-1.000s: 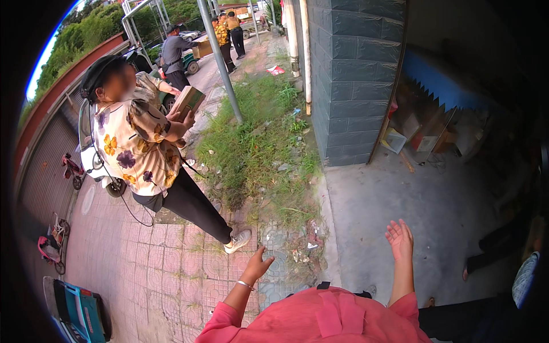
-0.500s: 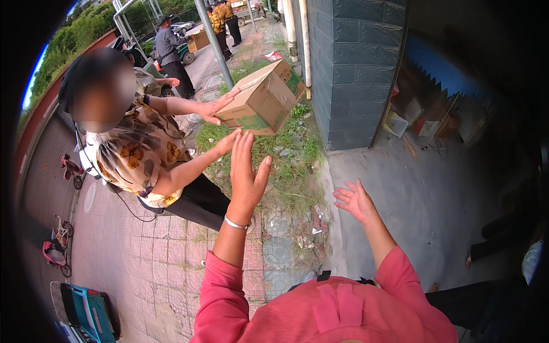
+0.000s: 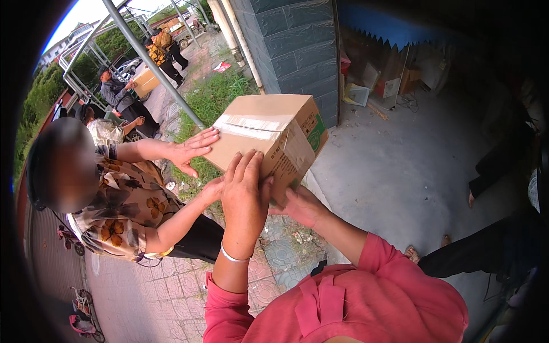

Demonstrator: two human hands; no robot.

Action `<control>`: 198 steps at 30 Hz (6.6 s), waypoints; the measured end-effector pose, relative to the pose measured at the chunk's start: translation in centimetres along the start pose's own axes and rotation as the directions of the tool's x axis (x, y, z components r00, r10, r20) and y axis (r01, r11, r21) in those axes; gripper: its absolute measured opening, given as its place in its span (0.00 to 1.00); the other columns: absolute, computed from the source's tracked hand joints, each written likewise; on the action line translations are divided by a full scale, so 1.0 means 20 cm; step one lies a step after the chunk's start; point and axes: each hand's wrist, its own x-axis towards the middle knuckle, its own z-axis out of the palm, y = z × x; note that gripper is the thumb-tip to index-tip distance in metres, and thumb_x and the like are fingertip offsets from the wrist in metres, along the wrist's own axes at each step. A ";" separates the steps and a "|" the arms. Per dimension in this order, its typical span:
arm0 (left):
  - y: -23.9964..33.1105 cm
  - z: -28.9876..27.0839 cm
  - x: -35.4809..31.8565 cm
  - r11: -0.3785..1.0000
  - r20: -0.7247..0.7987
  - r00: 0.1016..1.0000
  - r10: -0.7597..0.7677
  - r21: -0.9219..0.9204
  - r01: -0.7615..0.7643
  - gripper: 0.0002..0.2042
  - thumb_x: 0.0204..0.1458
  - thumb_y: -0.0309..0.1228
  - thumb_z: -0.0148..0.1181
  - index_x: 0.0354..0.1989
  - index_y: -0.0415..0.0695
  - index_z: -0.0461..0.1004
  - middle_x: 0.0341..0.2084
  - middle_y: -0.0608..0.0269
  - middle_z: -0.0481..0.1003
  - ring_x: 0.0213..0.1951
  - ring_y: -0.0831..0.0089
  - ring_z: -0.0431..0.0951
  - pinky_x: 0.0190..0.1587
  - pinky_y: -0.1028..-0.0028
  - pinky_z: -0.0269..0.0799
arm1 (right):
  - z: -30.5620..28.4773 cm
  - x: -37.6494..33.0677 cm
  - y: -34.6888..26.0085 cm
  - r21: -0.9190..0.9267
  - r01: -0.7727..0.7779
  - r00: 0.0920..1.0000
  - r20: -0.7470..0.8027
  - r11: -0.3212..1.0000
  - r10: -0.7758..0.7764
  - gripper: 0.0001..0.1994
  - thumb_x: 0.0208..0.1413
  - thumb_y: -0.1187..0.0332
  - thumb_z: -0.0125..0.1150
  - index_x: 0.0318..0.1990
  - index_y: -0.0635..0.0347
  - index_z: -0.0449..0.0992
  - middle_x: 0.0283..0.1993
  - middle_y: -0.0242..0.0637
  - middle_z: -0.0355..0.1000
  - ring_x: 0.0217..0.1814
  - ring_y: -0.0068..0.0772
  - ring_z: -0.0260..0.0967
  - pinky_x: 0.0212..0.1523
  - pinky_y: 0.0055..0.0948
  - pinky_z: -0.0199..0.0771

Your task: The person unloads various cardboard boxes from another person and passes them to a third person standing at a doorway.

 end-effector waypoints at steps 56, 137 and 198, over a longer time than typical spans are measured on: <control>1.90 1.08 0.35 0.183 -0.179 0.588 0.789 -0.844 -0.503 0.10 0.36 0.20 0.60 0.30 0.38 0.71 0.38 0.56 0.72 0.49 0.59 0.67 0.48 0.67 0.65 | -0.45 -1.59 -1.11 -0.488 0.848 0.013 -0.374 0.209 -0.927 0.33 0.46 0.52 0.59 0.57 0.52 0.53 0.59 0.32 0.54 0.61 0.35 0.51 0.57 0.49 0.53; 1.12 0.83 0.43 0.535 -0.154 0.676 0.721 -0.496 -0.684 0.25 0.30 0.30 0.67 0.39 0.37 0.65 0.45 0.52 0.67 0.50 0.56 0.65 0.51 0.60 0.56 | -0.54 -1.06 -0.89 -0.088 0.819 0.484 -0.427 0.568 -0.764 0.25 0.54 0.50 0.45 0.55 0.54 0.59 0.56 0.36 0.60 0.56 0.35 0.58 0.52 0.37 0.63; 0.04 0.63 0.19 0.999 -0.040 0.999 -0.005 -0.048 0.003 0.33 0.38 0.40 0.62 0.54 0.41 0.58 0.58 0.48 0.51 0.61 0.49 0.45 0.59 0.52 0.41 | -0.85 -0.70 -0.89 -0.328 0.040 0.819 -0.530 0.944 -0.219 0.31 0.56 0.49 0.39 0.61 0.58 0.45 0.64 0.53 0.42 0.64 0.50 0.43 0.57 0.52 0.50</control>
